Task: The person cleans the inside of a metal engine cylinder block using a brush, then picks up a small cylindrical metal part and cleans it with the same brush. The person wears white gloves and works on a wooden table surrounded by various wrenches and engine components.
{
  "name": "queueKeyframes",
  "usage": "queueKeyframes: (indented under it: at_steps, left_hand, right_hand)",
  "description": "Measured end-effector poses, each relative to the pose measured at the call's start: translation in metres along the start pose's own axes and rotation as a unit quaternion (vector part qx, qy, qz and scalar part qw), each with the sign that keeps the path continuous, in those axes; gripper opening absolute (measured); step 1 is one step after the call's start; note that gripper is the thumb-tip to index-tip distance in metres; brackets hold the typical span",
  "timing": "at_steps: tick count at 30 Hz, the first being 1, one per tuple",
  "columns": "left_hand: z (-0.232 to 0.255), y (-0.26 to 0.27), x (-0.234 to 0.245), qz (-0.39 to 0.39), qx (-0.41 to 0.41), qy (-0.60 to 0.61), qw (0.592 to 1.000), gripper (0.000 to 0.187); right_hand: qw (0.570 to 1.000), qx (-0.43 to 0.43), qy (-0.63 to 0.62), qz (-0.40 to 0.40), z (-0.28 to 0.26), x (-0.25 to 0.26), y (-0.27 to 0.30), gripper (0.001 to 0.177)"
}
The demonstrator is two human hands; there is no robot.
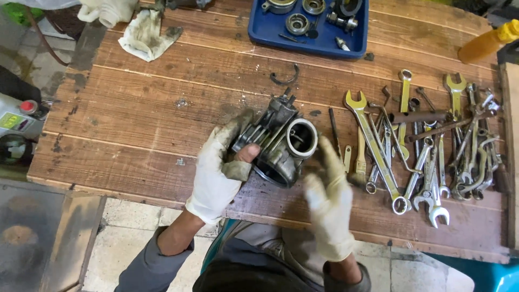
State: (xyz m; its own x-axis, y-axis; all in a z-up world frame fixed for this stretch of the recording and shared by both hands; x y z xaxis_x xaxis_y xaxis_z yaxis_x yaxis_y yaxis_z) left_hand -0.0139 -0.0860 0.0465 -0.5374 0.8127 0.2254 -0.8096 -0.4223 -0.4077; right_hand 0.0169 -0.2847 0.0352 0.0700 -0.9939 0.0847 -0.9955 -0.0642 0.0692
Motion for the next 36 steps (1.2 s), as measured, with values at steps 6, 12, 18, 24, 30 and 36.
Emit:
queueKeyframes:
  at_steps: [6, 12, 18, 24, 30, 36]
  left_hand:
    - [0.006, -0.007, -0.016, 0.046, 0.024, -0.023, 0.998, 0.045]
    - [0.007, -0.011, -0.032, 0.055, -0.031, -0.058, 0.996, 0.047]
    - [0.024, -0.011, -0.034, 0.007, 0.033, 0.02, 0.999, 0.049]
    - [0.006, -0.007, -0.028, -0.014, 0.003, 0.056, 0.998, 0.056]
    - [-0.026, -0.032, -0.023, 0.028, -0.182, 0.042, 0.982, 0.071]
    - [-0.033, -0.07, -0.048, -0.095, 0.077, 0.204, 0.971, 0.075]
  right_hand:
    - [0.983, 0.015, 0.178, 0.032, 0.009, -0.012, -0.002, 0.097]
    - [0.991, 0.09, 0.093, 0.03, 0.041, -0.003, -0.019, 0.071]
    - [0.971, 0.024, 0.239, 0.016, 0.021, 0.006, -0.033, 0.074]
    - [0.953, 0.033, 0.3, 0.018, 0.024, 0.013, -0.049, 0.072]
    - [0.948, 0.064, 0.312, -0.002, 0.033, 0.02, -0.062, 0.073]
    - [0.953, 0.002, 0.302, 0.019, 0.005, 0.012, -0.061, 0.059]
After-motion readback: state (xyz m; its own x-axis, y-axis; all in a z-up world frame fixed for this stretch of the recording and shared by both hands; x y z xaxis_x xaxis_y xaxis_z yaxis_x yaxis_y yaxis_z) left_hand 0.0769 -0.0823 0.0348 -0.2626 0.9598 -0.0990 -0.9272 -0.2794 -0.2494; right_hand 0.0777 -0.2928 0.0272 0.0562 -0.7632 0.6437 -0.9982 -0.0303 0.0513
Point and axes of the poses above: each hand's wrist, its own y-axis away from the middle knuckle, its own x-axis out of the back of the hand, z = x × y, the point moved 2 cm from there along -y, towards the middle knuckle, and after that the axes turned 6 degrees about z, right-handed, at the moved point
